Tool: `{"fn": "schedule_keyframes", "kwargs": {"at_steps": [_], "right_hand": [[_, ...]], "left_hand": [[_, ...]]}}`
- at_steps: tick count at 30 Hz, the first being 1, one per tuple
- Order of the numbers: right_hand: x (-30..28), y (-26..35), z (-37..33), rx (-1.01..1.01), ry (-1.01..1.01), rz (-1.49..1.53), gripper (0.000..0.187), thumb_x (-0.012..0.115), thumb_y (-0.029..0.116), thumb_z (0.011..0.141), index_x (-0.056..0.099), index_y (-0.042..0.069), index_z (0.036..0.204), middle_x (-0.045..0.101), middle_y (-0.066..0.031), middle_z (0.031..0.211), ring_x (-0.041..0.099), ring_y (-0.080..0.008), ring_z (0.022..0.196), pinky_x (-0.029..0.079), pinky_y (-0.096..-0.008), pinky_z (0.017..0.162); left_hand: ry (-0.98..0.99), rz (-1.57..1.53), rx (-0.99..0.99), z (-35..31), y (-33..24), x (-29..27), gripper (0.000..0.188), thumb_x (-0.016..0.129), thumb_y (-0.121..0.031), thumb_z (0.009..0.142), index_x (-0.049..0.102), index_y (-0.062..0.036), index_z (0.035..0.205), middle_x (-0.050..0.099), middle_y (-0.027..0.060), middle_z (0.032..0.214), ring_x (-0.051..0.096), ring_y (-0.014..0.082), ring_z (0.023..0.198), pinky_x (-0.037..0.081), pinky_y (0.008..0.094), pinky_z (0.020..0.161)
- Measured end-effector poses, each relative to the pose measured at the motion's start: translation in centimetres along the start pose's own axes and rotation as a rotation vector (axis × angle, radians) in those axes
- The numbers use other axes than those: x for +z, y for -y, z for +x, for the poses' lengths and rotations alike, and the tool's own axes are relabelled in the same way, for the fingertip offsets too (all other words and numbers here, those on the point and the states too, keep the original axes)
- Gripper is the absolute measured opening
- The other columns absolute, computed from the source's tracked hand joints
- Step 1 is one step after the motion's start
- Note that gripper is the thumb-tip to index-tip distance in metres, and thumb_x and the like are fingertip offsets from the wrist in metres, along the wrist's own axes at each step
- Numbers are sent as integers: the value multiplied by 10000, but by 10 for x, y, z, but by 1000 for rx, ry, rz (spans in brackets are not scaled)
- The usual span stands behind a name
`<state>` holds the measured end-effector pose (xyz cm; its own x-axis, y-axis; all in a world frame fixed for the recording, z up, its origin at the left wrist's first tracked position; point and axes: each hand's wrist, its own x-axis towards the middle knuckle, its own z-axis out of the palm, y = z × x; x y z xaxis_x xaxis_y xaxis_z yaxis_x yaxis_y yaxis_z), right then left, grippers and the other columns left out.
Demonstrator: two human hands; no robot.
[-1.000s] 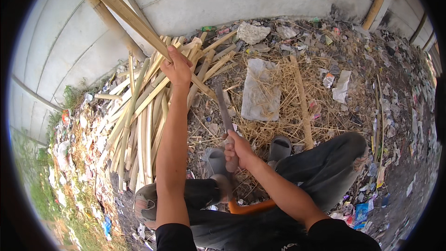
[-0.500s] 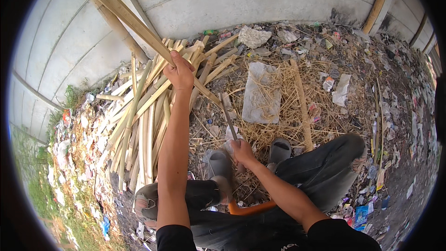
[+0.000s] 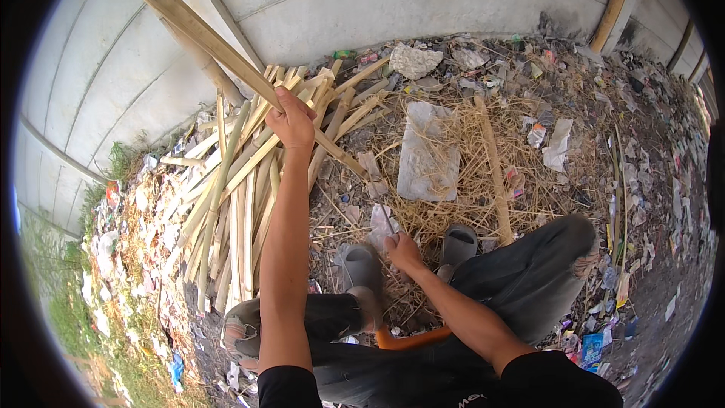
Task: The person sits on the ground and uses a large knife to split long bamboo poles into thin strips. They then use a smaller utility knife to shave and smooth the edges of the bamboo strips. The processed strips are placed in a pile next to the work area.
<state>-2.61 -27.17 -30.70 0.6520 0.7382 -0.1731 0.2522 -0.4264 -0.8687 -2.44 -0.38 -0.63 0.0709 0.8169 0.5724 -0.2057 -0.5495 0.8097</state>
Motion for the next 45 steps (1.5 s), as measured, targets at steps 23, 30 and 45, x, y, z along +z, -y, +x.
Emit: {"fn": "schedule_keyframes", "kwargs": {"at_steps": [23,30,45], "right_hand": [[-55,86,2,152,12,515,328,593,331,1038,565,5,1056,514,-32,613,489,-166,469,449,-359,466],[-68,137,-19,-212,-107,625,247,532,257,1076,558,13,1048,474,9,572,459,-95,447,367,-297,433],[-107,159,-34,-160,57,444,254,568,280,1057,572,32,1003,499,-12,608,463,-104,451,359,-301,422]], "left_hand": [[-8,-54,-7,7,12,-2,666,433,-546,1075,427,-73,606,438,34,494,490,150,422,419,312,417],[228,-242,48,4,16,-7,677,477,-533,1059,428,-67,570,417,42,466,452,163,371,378,301,376],[396,-301,1,7,16,9,709,486,-537,1039,434,-52,525,392,48,447,454,172,381,346,303,388]]}}
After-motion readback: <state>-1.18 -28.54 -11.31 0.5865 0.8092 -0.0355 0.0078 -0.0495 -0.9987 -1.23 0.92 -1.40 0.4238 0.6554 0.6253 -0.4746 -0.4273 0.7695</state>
